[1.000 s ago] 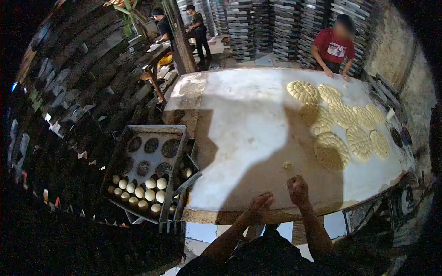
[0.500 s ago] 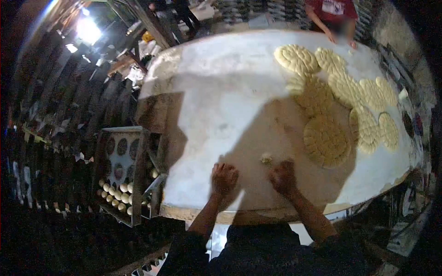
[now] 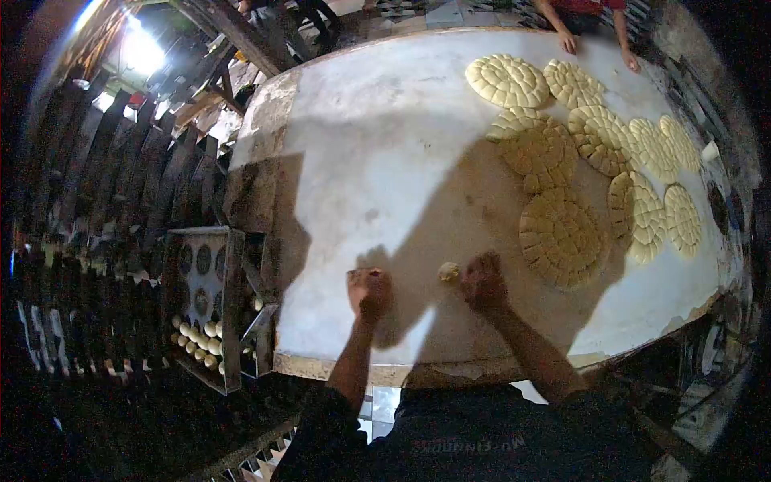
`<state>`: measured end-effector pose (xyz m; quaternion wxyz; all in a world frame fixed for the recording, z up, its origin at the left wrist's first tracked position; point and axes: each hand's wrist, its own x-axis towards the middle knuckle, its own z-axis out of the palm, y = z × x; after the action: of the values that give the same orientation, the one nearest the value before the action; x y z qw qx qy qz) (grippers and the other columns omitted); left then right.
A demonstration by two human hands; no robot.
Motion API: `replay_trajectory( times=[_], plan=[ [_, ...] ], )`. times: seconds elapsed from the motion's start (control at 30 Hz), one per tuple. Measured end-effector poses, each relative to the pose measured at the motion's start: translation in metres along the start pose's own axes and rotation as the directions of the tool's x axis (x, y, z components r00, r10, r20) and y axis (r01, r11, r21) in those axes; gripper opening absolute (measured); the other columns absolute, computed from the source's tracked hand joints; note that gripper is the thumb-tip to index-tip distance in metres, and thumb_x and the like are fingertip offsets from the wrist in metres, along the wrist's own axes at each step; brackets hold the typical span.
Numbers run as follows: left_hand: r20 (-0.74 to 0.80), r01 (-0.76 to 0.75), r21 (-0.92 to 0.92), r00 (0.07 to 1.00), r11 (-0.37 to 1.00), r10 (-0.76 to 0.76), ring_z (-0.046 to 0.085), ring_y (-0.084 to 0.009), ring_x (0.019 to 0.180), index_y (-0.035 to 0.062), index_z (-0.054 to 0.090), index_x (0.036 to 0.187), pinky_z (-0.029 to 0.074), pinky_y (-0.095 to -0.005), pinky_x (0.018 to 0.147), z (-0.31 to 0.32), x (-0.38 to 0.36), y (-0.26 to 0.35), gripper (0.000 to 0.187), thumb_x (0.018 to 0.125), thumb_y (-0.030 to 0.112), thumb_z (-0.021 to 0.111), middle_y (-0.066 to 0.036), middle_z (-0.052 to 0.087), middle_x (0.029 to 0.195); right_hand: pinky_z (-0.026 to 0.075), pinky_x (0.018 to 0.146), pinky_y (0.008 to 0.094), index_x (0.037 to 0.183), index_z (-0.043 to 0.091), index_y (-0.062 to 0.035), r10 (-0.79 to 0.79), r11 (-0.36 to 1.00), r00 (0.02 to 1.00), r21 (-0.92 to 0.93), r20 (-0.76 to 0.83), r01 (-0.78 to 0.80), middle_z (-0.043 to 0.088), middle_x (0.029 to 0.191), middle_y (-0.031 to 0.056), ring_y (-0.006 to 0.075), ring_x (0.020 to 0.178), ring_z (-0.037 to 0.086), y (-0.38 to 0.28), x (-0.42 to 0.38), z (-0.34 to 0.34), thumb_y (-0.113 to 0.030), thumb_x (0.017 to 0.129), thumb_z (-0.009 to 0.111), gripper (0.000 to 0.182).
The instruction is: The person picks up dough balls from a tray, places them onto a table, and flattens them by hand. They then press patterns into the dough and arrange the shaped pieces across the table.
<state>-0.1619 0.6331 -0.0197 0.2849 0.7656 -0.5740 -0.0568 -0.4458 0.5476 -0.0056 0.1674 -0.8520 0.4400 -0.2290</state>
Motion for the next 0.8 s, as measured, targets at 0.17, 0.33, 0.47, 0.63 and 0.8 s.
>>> replay_trajectory(
  times=[0.17,0.33,0.47,0.63,0.8],
  plan=[
    [0.267,-0.052,-0.107,0.960,0.993,0.079,0.052,-0.0361,0.113,0.0043,0.060,0.107,0.039,-0.0481,0.100,-0.009,-0.078,-0.004,0.031,0.091,0.030,0.054,-0.018,0.060,0.111,0.033,0.102,0.0584,0.097,0.055,0.0064,-0.318,0.936,0.938,-0.114,0.135,0.334,0.054,0.099,0.0247,0.0468,0.104,0.049,-0.006,-0.059,-0.012,-0.014,0.076,0.060,0.030],
    [0.228,0.006,0.177,0.973,0.984,-0.046,0.048,-0.0382,0.116,0.0056,0.063,0.106,0.037,-0.0484,0.101,-0.074,-0.035,-0.055,0.027,0.089,0.024,0.053,-0.016,0.063,0.109,0.037,0.096,0.0512,0.100,0.050,0.0046,-0.261,0.853,0.950,-0.501,-0.172,0.143,0.049,0.092,0.0168,0.0372,0.093,0.049,0.080,-0.036,-0.003,-0.018,0.083,0.058,0.029],
    [0.058,0.159,-0.322,0.987,0.933,-0.148,0.051,-0.0334,0.112,0.0049,0.066,0.095,0.040,-0.0437,0.097,-0.025,0.008,-0.008,0.028,0.092,0.027,0.049,-0.018,0.062,0.103,0.039,0.084,0.0450,0.094,0.049,0.0019,-0.017,0.979,0.928,-0.194,-0.371,-0.060,0.046,0.088,0.0136,0.0329,0.085,0.046,0.020,0.017,0.021,-0.014,0.088,0.056,0.019],
    [0.181,-0.457,-0.054,0.870,0.888,0.459,0.048,-0.0334,0.119,0.0030,0.052,0.124,0.037,-0.0462,0.103,-0.008,-0.090,-0.025,0.039,0.087,0.015,0.053,-0.017,0.055,0.121,0.041,0.081,0.0407,0.089,0.052,-0.0014,-0.141,0.978,0.974,-0.178,-0.180,0.109,0.052,0.089,0.0135,0.0285,0.089,0.050,-0.013,-0.046,0.015,-0.010,0.089,0.055,0.009],
    [0.510,-0.012,-0.382,0.831,0.924,0.222,0.042,-0.0367,0.127,0.0051,0.046,0.131,0.033,-0.0483,0.107,-0.177,-0.114,-0.058,0.048,0.087,0.019,0.058,-0.019,0.047,0.132,0.050,0.066,0.0331,0.094,0.058,-0.0023,0.298,0.920,0.871,0.124,0.391,-0.371,0.058,0.087,0.0091,0.0187,0.079,0.058,0.065,-0.042,-0.045,-0.021,0.092,0.057,0.019]
  ],
)
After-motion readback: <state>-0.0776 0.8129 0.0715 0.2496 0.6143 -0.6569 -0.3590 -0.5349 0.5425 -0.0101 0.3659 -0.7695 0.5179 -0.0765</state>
